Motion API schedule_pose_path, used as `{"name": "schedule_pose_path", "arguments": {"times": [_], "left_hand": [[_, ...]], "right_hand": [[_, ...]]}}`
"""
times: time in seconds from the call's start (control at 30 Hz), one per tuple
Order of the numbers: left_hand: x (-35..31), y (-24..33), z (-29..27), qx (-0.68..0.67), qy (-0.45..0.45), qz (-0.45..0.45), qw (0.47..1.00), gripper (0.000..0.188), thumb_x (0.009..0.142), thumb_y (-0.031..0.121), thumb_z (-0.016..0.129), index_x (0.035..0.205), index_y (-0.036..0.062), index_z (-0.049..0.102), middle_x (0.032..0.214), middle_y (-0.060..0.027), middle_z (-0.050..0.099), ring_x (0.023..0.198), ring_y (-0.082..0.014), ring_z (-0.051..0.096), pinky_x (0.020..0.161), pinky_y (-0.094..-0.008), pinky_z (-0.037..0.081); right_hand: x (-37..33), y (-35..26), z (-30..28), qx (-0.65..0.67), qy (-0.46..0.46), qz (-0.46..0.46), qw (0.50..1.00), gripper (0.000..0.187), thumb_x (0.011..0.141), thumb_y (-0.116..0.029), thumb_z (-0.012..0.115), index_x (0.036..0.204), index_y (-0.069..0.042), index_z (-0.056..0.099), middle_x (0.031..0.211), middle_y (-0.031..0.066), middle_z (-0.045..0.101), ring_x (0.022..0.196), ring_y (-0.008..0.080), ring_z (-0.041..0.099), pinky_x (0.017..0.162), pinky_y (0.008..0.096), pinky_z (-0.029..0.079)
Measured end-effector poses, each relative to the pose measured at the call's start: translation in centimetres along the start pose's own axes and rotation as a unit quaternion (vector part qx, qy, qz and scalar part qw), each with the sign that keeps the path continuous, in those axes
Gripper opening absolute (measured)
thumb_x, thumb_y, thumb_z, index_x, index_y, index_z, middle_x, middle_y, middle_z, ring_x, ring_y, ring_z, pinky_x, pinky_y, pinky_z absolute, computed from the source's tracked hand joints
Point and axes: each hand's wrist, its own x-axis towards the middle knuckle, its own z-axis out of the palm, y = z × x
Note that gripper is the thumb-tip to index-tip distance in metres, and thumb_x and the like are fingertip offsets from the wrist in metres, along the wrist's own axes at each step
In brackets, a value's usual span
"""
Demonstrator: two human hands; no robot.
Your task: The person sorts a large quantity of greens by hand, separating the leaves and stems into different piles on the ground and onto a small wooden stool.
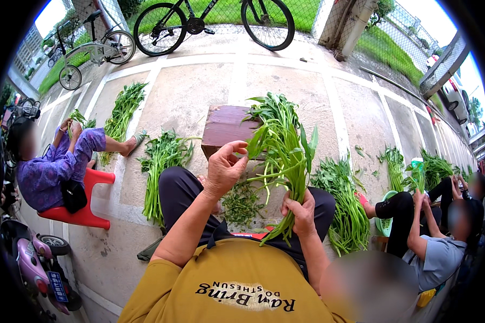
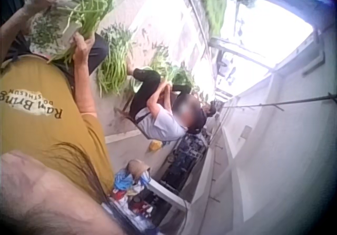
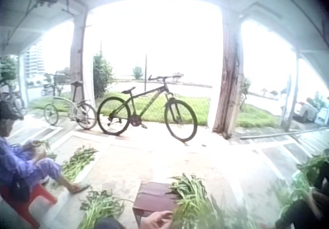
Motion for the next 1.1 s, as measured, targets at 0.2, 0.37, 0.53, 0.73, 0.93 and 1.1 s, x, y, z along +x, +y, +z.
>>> {"name": "schedule_pose_path", "arguments": {"times": [0.2,0.37,0.53,0.73,0.93,1.1], "left_hand": [[0.2,-0.1,1.1,-0.024,0.018,-0.009,1.0,0.027,0.077,0.005,0.066,0.104,0.0003,0.063,0.087,-0.0054,0.063,0.056,-0.0075,0.053,0.052,-0.0235,0.044],[0.5,-0.9,1.2,-0.005,0.032,0.005,0.999,0.022,0.079,0.005,0.065,0.101,-0.0005,0.064,0.084,-0.0057,0.062,0.055,-0.0081,0.053,0.052,-0.0239,0.044],[0.3,-0.6,0.9,0.004,0.026,0.032,0.999,0.019,0.081,0.006,0.064,0.099,-0.0005,0.065,0.084,-0.0066,0.062,0.056,-0.0085,0.053,0.052,-0.0231,0.044],[0.5,-0.9,1.1,0.017,0.021,0.033,0.999,0.018,0.082,0.004,0.065,0.1,-0.001,0.065,0.086,-0.0034,0.063,0.06,-0.0043,0.052,0.053,-0.0209,0.044],[0.7,-1.4,1.6,0.02,0.059,0.051,0.997,0.012,0.082,0.003,0.064,0.093,-0.0032,0.067,0.079,-0.0039,0.062,0.057,-0.0044,0.051,0.052,-0.0208,0.041],[2.1,-1.5,-0.7,0.091,0.103,0.092,0.986,0.013,0.079,0.003,0.06,0.089,-0.002,0.067,0.075,-0.0085,0.063,0.058,-0.0128,0.057,0.055,-0.0249,0.045]], "right_hand": [[0.2,0.2,-0.1,-0.009,-0.007,-0.006,1.0,0.004,0.073,-0.004,0.048,0.075,-0.001,0.05,0.057,0.0048,0.049,0.047,0.0113,0.046,0.048,0.0224,0.038],[0.2,0.1,0.0,-0.007,-0.005,0.0,1.0,0.003,0.073,-0.004,0.048,0.071,-0.002,0.049,0.056,0.0051,0.048,0.047,0.0118,0.046,0.049,0.0224,0.038],[0.2,0.3,-0.3,0.004,0.005,0.003,1.0,0.02,0.074,-0.004,0.049,0.092,0.003,0.053,0.061,0.0054,0.05,0.048,0.0113,0.046,0.05,0.0228,0.04],[0.4,0.8,-0.6,-0.005,-0.007,0.002,1.0,0.029,0.075,-0.005,0.05,0.102,0.004,0.052,0.063,0.0048,0.051,0.05,0.0113,0.048,0.051,0.0236,0.04],[0.6,1.4,-1.4,-0.007,-0.026,-0.012,1.0,0.032,0.075,-0.008,0.051,0.104,0.005,0.052,0.06,0.0046,0.05,0.05,0.0112,0.047,0.052,0.0247,0.04],[0.3,0.9,-1.5,-0.005,-0.001,0.0,1.0,0.03,0.074,-0.007,0.051,0.101,0.004,0.052,0.06,0.0047,0.05,0.049,0.0108,0.046,0.051,0.024,0.04]]}}
